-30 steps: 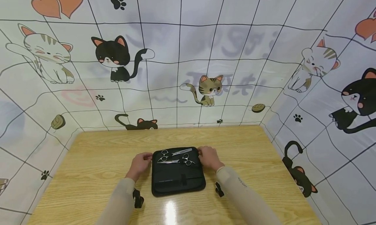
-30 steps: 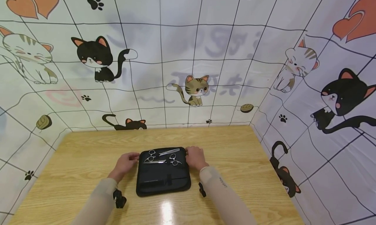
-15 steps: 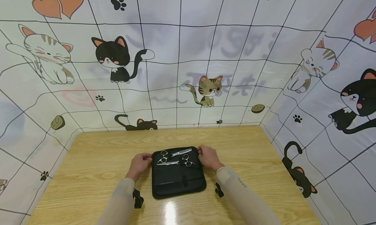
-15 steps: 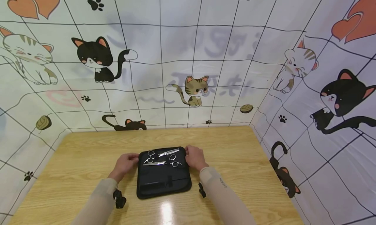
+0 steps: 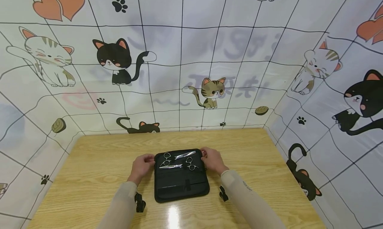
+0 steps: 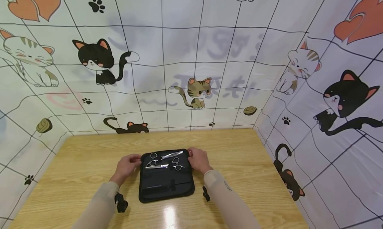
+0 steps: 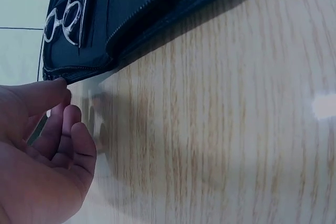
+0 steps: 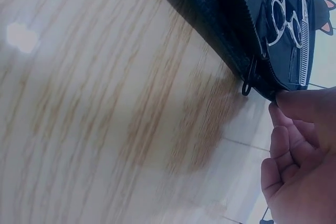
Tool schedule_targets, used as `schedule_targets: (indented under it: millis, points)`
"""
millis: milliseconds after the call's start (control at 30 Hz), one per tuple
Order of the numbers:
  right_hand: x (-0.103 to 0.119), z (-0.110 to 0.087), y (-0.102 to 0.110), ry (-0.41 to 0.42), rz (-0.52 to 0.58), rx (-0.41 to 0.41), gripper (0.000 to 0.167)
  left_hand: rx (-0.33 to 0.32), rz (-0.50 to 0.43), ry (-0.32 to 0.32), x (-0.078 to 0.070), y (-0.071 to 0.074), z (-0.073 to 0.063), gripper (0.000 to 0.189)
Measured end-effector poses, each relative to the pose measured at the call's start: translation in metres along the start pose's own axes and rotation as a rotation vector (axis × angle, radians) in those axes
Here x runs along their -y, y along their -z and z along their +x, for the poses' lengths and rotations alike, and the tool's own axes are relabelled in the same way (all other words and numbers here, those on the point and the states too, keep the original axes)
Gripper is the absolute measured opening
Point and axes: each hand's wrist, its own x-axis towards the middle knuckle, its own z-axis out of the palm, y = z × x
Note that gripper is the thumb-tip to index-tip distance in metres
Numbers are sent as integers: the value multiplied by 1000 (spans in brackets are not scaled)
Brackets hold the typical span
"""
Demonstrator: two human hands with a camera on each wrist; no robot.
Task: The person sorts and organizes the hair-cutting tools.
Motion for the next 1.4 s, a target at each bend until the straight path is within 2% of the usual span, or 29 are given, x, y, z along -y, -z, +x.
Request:
schedule_targets:
  millis: [400,833,967,1400]
  points:
    - [2,-2,5,-25,37,-6,31,-45,-11,-32,-3,0,1,16]
    - [2,-2,9,-22,46,-51,27,-68,-48,-29,-9,0,0,18]
    - [2,-2,11,-22,55,-72,25,-77,-49,-46,-11,1,2,18]
    - [4,-2,19,39,23,-143,17,-88,-66,-78,-15,3,1,15]
